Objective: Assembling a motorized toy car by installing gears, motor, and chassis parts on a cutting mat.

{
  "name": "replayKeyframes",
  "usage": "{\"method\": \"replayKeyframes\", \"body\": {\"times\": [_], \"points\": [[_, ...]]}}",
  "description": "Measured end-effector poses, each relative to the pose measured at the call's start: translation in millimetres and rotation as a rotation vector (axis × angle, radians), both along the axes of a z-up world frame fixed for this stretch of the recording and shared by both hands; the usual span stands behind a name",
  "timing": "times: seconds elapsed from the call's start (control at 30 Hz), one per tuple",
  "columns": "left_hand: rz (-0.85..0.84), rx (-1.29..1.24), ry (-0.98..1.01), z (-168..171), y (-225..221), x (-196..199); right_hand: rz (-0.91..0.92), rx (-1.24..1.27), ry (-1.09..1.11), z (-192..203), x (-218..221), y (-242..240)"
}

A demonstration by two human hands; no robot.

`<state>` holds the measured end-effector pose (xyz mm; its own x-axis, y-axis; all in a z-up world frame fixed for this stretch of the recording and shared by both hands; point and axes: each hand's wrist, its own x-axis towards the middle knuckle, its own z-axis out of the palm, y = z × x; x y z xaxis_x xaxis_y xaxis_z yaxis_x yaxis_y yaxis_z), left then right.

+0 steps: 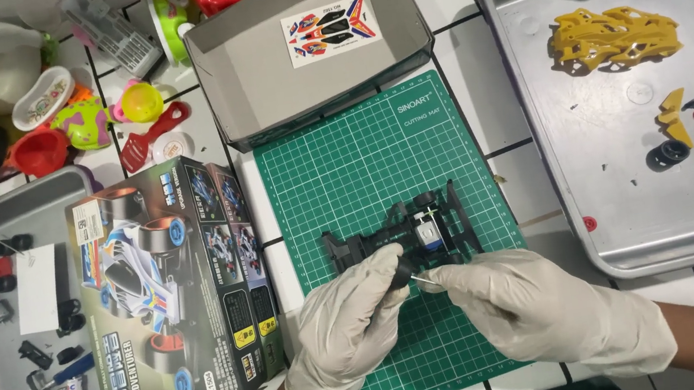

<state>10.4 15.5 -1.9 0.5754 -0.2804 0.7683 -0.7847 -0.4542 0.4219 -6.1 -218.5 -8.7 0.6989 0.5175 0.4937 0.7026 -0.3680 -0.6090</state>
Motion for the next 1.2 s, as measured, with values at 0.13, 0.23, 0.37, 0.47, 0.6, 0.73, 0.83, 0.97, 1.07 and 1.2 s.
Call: {"method": "replayKeyframes", "body": {"times": [0.13,0.23,0.37,0.47,0.6,0.73,0.83,0.97,1.07,1.2], "points": [[-0.016,0.052,-0.019,3,1,0,-0.004,0.147,0.526,11,2,1],[-0.016,0.063,0.027,3,0,-1,0.186,0.214,0.559,26,14,6],[0.028,0.017,0.123,14,-14,0,0.067,-0.042,0.039,-8,6,4],[0.036,0.047,0.087,19,-16,1,-0.002,-0.125,-0.151,-13,2,5],[0.020,0.212,0.155,19,-8,0,-0.110,-0.431,-0.493,-4,4,-1],[0.012,0.254,0.185,2,-5,-6,-0.131,-0.531,-0.560,0,3,-3],[0.067,0.220,0.055,15,-16,3,-0.111,-0.560,-0.530,-9,1,-3],[0.050,0.250,0.092,9,-12,0,-0.095,-0.551,-0.505,-21,0,-6],[-0.003,0.230,0.160,5,-9,-3,-0.030,-0.425,-0.382,-31,-1,-4],[0.019,0.273,0.013,14,-8,0,0.006,-0.271,-0.244,-30,1,-2]]}}
